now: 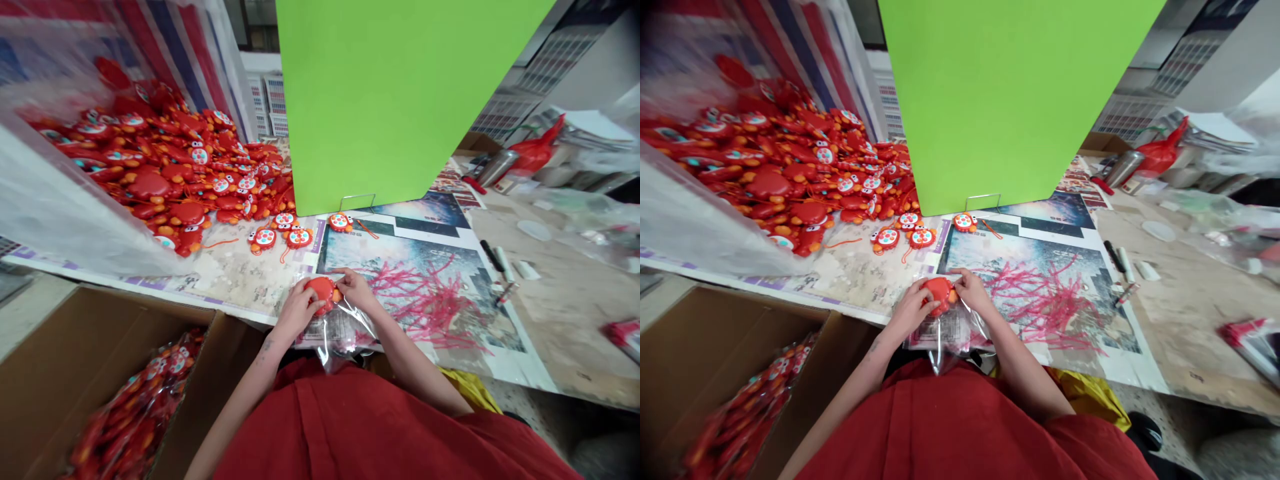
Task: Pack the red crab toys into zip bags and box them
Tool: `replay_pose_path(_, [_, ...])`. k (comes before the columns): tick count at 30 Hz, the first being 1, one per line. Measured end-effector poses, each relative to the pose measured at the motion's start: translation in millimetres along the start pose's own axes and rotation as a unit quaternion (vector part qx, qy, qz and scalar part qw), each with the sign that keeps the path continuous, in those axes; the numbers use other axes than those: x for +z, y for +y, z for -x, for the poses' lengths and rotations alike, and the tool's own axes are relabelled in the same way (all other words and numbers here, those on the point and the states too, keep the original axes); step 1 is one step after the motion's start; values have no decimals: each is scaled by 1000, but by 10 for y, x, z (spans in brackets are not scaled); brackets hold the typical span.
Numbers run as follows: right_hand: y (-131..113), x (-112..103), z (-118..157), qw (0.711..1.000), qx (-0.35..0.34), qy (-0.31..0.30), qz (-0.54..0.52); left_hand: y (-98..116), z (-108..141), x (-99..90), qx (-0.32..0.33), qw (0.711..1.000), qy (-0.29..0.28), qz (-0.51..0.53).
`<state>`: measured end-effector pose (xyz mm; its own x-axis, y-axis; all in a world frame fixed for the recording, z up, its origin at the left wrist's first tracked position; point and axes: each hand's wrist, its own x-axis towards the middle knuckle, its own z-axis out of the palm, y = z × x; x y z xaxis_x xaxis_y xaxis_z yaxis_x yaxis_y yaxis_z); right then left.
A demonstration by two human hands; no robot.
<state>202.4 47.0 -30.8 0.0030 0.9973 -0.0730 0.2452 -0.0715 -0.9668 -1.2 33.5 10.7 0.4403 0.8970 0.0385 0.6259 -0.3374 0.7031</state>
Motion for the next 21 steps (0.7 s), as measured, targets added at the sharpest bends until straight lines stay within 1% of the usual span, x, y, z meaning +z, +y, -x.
replay_pose_path(2, [32, -2, 2, 1000, -2, 11, -17, -35, 43, -10, -5, 1000, -27, 15])
replay_pose_path(4, [35, -3, 17, 1000, -13, 16, -19, -59, 87, -17, -10, 999, -37, 25])
replay_pose_path(6, [9, 3, 43, 1000, -19, 12, -17, -72, 122, -9, -13, 999, -31, 28])
replay_pose_path(8, [-31, 17, 72, 1000, -22, -9, -12, -76, 144, 17, -10, 999, -19, 30])
replay_pose_path(11, [-70, 47, 95, 998, -47, -37, 13, -70, 154, 61, 13, 999, -10, 44])
replay_pose_path(13, [-65, 63, 91, 996, -70, -38, 32, -57, 157, 77, 25, 998, -15, 60])
replay_pose_path(15, [-42, 74, 76, 995, -86, -34, 41, -39, 161, 79, 22, 997, -26, 65])
replay_pose_path(18, [-4, 88, 59, 994, -97, -31, 45, -14, 170, 72, 15, 998, -42, 51])
replay_pose_path(21, [5, 94, 56, 993, -101, -34, 44, 7, 173, 72, 25, 998, -43, 41])
